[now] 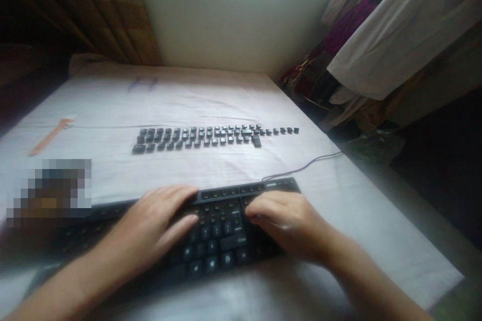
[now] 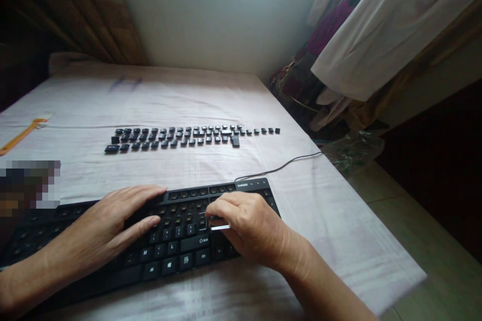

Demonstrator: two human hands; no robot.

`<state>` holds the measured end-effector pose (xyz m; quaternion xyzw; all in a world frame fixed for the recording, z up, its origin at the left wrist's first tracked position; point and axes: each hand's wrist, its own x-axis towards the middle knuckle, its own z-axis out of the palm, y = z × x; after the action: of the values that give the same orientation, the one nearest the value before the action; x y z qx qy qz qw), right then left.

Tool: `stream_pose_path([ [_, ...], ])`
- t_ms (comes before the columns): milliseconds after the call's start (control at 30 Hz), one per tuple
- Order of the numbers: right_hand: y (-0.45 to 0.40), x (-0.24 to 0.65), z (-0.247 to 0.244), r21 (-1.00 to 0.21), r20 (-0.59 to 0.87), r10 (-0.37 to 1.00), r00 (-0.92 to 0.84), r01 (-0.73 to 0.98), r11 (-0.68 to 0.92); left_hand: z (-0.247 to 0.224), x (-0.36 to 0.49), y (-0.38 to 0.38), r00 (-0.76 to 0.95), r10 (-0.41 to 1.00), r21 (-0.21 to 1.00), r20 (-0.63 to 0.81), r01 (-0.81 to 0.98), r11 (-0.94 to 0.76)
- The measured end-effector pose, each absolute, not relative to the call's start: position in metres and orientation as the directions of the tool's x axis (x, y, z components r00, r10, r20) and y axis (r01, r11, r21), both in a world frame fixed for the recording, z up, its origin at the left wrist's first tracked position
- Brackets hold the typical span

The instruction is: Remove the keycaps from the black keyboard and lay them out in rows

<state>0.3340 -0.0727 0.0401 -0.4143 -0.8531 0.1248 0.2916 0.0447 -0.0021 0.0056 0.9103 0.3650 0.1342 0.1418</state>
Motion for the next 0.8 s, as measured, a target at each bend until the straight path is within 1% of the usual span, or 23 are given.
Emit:
stream_pose_path([
  [233,-0.065,0.326,0.043,-0.406,0.367,0.804,-0.468,0.697,0.591,0.005,0.045,-0.002,0.687,0.713,0.370,0.139,0.632,-0.681],
  [367,-0.067,0.322,0.044,-0.331,0.314,0.788,-0.530,0.717,0.614,0.007,0.044,-0.002,0.687,0.714,0.369,0.133,0.635,-0.679],
  [433,-0.067,0.322,0.044,-0.324,0.289,0.789,-0.543,0.720,0.614,0.007,0.044,-0.002,0.689,0.714,0.369,0.127,0.636,-0.678],
  [500,-0.066,0.325,0.043,-0.406,0.284,0.817,-0.501,0.709,0.576,0.008,0.044,-0.002,0.689,0.714,0.370,0.121,0.636,-0.677],
  [600,-0.064,0.333,0.041,-0.607,0.261,0.887,-0.381,0.650,0.458,0.008,0.045,-0.001,0.690,0.714,0.372,0.119,0.636,-0.676],
  [633,-0.065,0.336,0.041,-0.651,0.250,0.904,-0.347,0.631,0.422,0.008,0.045,-0.001,0.689,0.715,0.372,0.122,0.636,-0.676],
  [700,-0.067,0.339,0.039,-0.686,0.255,0.913,-0.317,0.606,0.402,0.008,0.045,-0.001,0.686,0.716,0.373,0.128,0.636,-0.676],
  [800,-0.074,0.340,0.034,-0.657,0.359,0.873,-0.331,0.575,0.488,0.008,0.045,-0.002,0.691,0.712,0.366,0.125,0.635,-0.681],
])
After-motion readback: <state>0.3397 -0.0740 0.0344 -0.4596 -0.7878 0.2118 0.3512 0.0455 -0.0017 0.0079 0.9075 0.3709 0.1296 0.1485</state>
